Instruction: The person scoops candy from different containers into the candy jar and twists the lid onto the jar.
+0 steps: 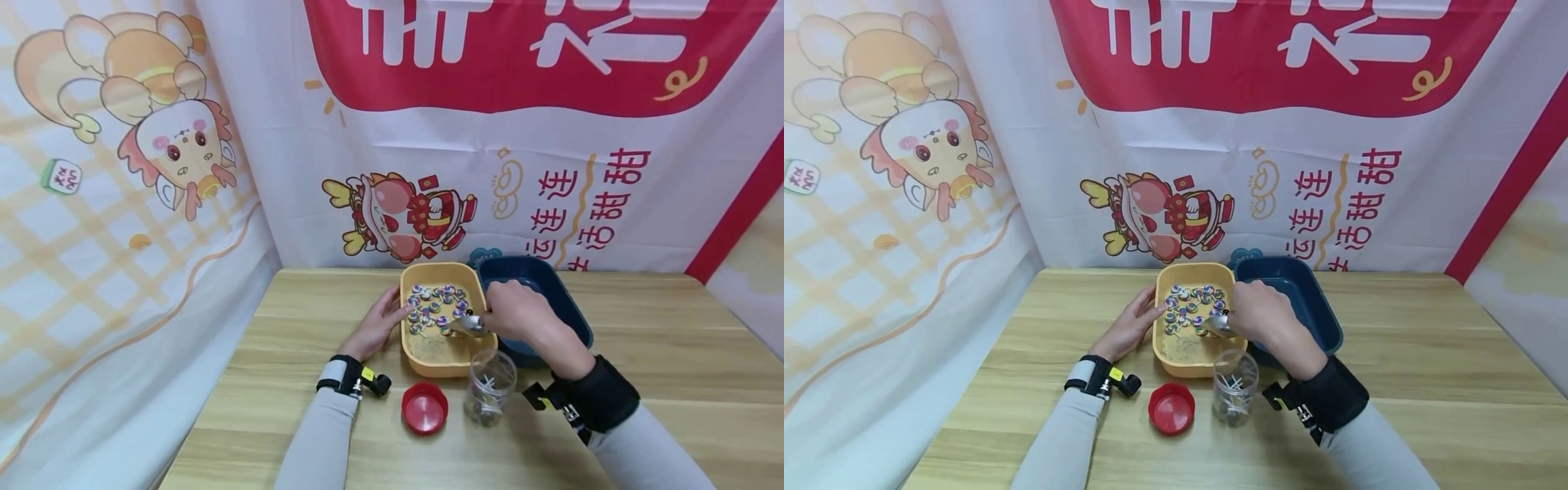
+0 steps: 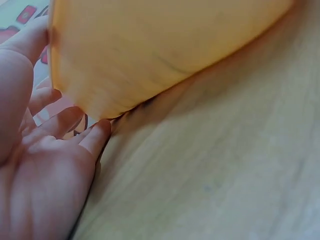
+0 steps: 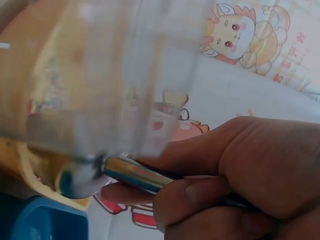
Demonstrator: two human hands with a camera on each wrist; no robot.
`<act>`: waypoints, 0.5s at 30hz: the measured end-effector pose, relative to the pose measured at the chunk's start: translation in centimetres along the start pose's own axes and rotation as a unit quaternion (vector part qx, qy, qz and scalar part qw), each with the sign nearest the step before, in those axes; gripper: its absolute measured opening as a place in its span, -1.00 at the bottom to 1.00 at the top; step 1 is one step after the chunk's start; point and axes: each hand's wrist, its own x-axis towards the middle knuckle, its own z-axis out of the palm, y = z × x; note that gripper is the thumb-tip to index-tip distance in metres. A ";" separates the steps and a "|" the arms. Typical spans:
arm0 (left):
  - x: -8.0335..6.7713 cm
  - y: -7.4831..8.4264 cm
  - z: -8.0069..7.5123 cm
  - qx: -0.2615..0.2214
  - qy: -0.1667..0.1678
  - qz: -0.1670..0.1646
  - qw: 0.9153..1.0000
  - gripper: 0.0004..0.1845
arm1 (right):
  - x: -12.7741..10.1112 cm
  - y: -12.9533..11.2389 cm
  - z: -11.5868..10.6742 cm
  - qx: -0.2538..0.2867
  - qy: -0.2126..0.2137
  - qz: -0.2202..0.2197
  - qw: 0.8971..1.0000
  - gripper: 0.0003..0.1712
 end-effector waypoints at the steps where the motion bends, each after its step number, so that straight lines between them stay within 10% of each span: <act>1: 0.0 0.1 0.0 0.009 0.000 -0.004 1.000 -0.21 | -0.1 0.2 0.1 0.001 0.001 -0.001 1.000 -0.70; 15: 1.4 0.4 1.1 0.044 -0.014 -0.006 0.999 -0.22 | -0.8 0.4 1.0 -0.010 0.023 0.034 0.999 -0.85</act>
